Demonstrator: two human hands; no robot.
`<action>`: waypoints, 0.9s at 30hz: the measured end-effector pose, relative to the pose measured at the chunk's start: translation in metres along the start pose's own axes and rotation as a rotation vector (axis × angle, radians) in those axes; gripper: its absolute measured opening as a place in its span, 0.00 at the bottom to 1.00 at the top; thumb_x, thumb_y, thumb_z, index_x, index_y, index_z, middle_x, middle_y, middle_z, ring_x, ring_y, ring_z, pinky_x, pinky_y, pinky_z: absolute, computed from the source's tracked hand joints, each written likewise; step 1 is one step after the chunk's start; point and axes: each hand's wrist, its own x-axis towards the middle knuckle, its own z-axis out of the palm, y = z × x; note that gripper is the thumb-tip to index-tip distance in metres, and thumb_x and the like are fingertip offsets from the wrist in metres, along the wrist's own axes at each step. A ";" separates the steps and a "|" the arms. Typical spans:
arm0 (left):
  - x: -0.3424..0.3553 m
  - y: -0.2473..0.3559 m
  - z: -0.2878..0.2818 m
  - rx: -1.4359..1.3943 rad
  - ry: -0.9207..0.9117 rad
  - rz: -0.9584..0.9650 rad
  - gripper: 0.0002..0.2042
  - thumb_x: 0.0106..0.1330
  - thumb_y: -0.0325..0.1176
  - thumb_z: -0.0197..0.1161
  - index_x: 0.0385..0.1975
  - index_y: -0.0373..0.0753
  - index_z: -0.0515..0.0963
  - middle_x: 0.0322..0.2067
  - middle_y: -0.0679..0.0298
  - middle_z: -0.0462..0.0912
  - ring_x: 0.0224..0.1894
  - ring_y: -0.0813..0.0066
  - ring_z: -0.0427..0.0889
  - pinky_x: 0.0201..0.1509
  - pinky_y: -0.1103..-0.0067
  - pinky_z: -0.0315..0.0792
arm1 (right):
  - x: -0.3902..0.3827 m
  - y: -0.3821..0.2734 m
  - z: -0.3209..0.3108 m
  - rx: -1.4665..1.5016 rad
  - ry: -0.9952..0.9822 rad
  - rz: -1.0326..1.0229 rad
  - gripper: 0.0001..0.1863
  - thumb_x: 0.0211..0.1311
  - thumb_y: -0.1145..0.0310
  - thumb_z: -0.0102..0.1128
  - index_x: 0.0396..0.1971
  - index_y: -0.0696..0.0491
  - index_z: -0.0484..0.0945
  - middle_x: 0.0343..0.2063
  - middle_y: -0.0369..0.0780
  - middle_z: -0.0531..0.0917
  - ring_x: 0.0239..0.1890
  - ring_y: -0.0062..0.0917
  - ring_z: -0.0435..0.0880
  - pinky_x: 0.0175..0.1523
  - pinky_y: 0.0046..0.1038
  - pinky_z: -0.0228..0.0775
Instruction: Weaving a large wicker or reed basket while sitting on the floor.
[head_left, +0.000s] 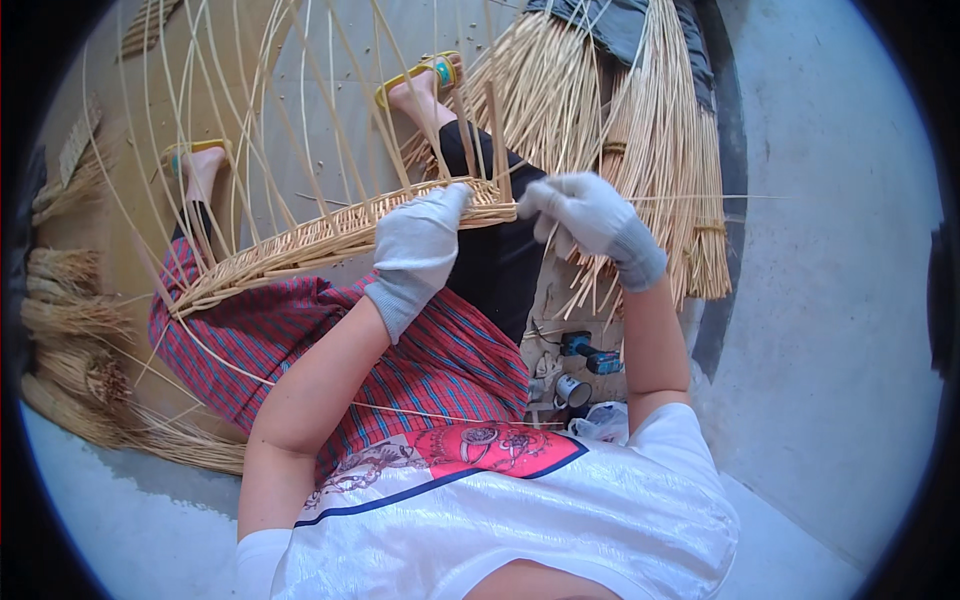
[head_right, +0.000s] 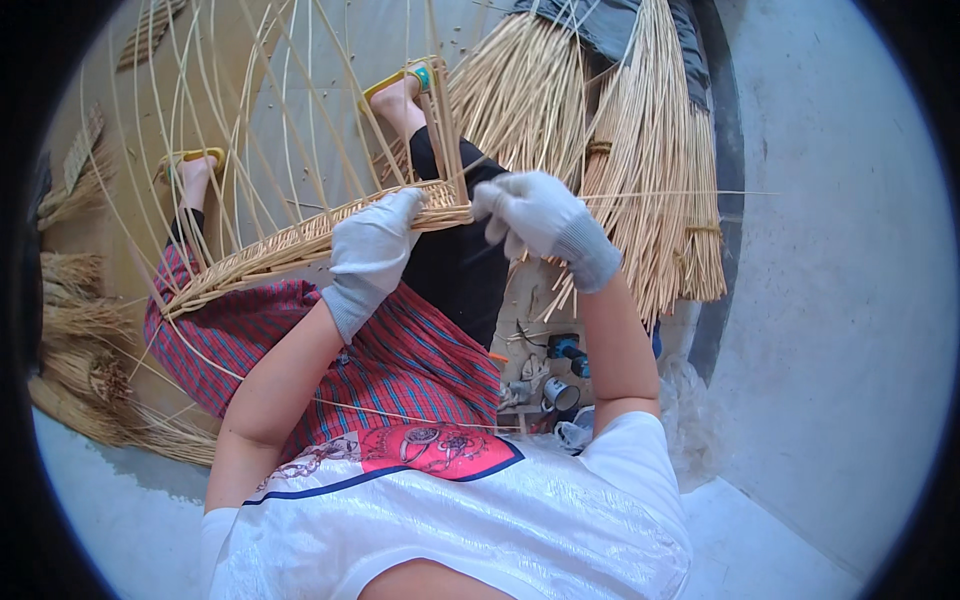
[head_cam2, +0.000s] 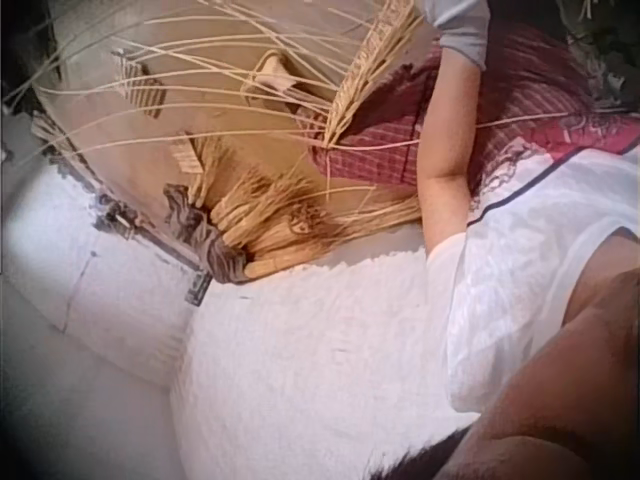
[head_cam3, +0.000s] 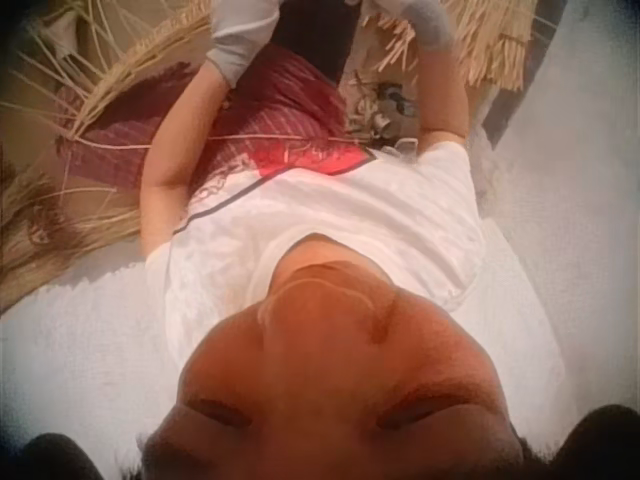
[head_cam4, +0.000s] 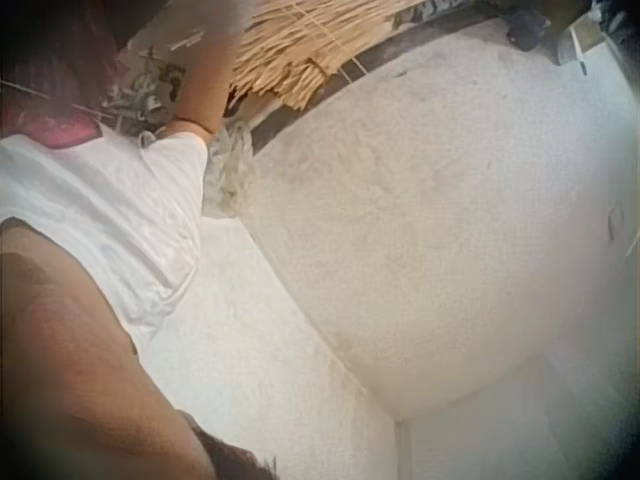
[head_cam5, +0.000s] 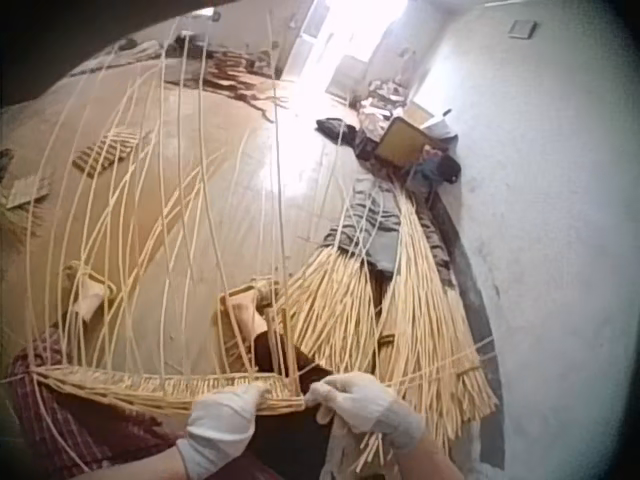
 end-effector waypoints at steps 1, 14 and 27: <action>-0.001 0.003 0.001 -0.040 0.069 0.005 0.13 0.66 0.30 0.60 0.50 0.47 0.79 0.40 0.59 0.87 0.40 0.57 0.87 0.43 0.67 0.79 | 0.001 0.014 0.000 0.016 0.149 0.001 0.21 0.74 0.56 0.56 0.49 0.60 0.82 0.25 0.36 0.85 0.21 0.12 0.80 0.25 0.18 0.70; -0.004 0.027 -0.004 0.436 0.086 0.126 0.21 0.63 0.31 0.60 0.58 0.46 0.75 0.40 0.63 0.78 0.45 0.63 0.80 0.54 0.63 0.71 | 0.091 -0.009 0.013 -0.067 0.576 -0.800 0.53 0.57 0.56 0.74 0.78 0.46 0.50 0.41 0.53 0.84 0.45 0.50 0.84 0.52 0.41 0.78; 0.010 0.047 0.003 0.165 -0.150 0.052 0.16 0.61 0.37 0.69 0.45 0.38 0.78 0.38 0.60 0.74 0.36 0.57 0.83 0.38 0.65 0.78 | 0.040 0.099 0.023 -0.834 0.333 -0.898 0.21 0.55 0.51 0.71 0.35 0.49 0.71 0.24 0.36 0.79 0.28 0.33 0.85 0.29 0.35 0.76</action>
